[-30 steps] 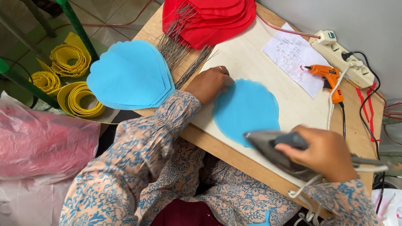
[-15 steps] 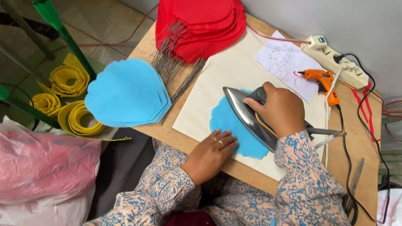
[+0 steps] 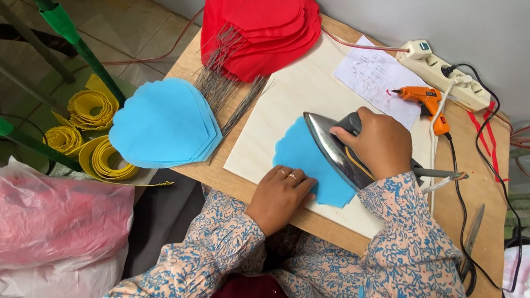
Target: Ironing individual blue fabric pieces on a wooden board using a hand iron.
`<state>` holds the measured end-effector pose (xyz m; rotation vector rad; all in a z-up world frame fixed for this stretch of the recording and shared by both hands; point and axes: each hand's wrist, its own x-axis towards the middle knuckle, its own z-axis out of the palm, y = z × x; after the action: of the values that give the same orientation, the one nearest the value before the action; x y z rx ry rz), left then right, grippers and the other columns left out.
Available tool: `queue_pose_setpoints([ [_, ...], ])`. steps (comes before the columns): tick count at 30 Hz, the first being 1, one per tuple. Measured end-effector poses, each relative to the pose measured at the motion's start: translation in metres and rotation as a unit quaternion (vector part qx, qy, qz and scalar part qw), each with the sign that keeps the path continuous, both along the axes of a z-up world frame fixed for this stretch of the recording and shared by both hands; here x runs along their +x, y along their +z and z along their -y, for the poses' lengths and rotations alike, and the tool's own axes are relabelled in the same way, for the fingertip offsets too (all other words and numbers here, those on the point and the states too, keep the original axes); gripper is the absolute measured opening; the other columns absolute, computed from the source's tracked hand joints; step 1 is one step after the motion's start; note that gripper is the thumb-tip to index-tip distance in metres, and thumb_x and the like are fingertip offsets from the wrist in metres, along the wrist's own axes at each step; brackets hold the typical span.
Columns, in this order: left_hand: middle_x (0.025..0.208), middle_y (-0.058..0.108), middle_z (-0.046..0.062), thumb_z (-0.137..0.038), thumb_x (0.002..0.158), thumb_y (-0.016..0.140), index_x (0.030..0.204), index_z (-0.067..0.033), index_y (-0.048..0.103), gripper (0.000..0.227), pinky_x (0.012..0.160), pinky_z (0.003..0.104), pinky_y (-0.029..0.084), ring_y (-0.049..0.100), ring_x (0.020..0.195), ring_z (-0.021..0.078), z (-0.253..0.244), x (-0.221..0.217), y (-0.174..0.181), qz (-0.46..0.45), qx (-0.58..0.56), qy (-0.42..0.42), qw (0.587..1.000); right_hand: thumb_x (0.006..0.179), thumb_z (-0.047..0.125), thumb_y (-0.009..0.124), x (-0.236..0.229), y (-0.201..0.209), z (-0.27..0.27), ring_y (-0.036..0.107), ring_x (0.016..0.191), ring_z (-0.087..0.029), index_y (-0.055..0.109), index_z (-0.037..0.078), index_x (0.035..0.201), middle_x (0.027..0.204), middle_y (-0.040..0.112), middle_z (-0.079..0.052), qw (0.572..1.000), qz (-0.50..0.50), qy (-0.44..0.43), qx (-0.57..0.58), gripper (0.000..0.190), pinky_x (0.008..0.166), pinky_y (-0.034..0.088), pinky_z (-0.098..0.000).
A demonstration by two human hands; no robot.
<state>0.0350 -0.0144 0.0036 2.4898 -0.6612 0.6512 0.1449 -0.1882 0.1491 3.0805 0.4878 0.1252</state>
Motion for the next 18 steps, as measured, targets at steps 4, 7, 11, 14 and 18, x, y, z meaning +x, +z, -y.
queue_pose_setpoints([
  [4,0.090,0.068,0.004,-0.047,0.091,0.070,0.102,-0.0176,0.074,0.032,0.096,0.042,0.048,0.067,0.092,0.0241,0.013,0.015,-0.012,-0.006,0.030,0.012,0.999,0.092,0.052,0.076,0.003,-0.008,0.017,0.073,0.066,-0.034,0.069,0.002,0.092,0.065,0.067,-0.015,1.000,0.028,0.000,0.013,0.050,0.053,0.057,-0.0403],
  [7,0.096,0.068,0.005,-0.048,0.083,0.078,0.101,-0.0147,0.072,0.038,0.098,0.045,0.046,0.067,0.099,0.0261,0.016,0.028,-0.007,-0.041,0.068,-0.002,0.997,0.087,0.059,0.078,0.014,-0.018,0.042,0.073,0.072,-0.038,0.067,0.005,0.093,0.070,0.069,-0.016,0.996,0.084,-0.014,0.035,0.056,0.059,0.057,-0.0469],
  [11,0.104,0.069,0.004,-0.040,0.082,0.080,0.099,-0.0157,0.069,0.032,0.083,0.041,0.048,0.065,0.100,0.0256,0.014,0.036,0.001,-0.055,0.087,-0.069,0.992,0.096,0.050,0.091,0.027,-0.029,0.087,0.066,0.069,-0.034,0.067,0.005,0.093,0.076,0.066,-0.012,0.946,0.248,-0.050,0.205,0.051,0.061,0.049,-0.0434],
  [14,0.098,0.068,0.005,-0.036,0.082,0.079,0.091,-0.0165,0.066,0.025,0.068,0.042,0.048,0.063,0.088,0.0270,0.014,0.042,-0.003,0.012,0.120,-0.090,0.989,0.103,0.033,0.091,0.024,-0.034,0.105,0.063,0.073,-0.032,0.067,-0.001,0.097,0.085,0.069,-0.014,0.890,0.343,-0.060,0.295,0.042,0.066,0.047,-0.0441],
  [18,0.076,0.063,0.005,-0.006,0.086,0.068,0.084,-0.0137,0.058,0.013,0.057,0.039,0.049,0.062,0.067,0.0253,0.009,0.047,-0.003,0.060,0.130,-0.121,0.982,0.099,0.015,0.091,0.017,-0.045,0.118,0.063,0.078,-0.024,0.067,-0.001,0.099,0.090,0.070,-0.012,0.805,0.412,-0.100,0.415,0.028,0.067,0.052,-0.0385],
])
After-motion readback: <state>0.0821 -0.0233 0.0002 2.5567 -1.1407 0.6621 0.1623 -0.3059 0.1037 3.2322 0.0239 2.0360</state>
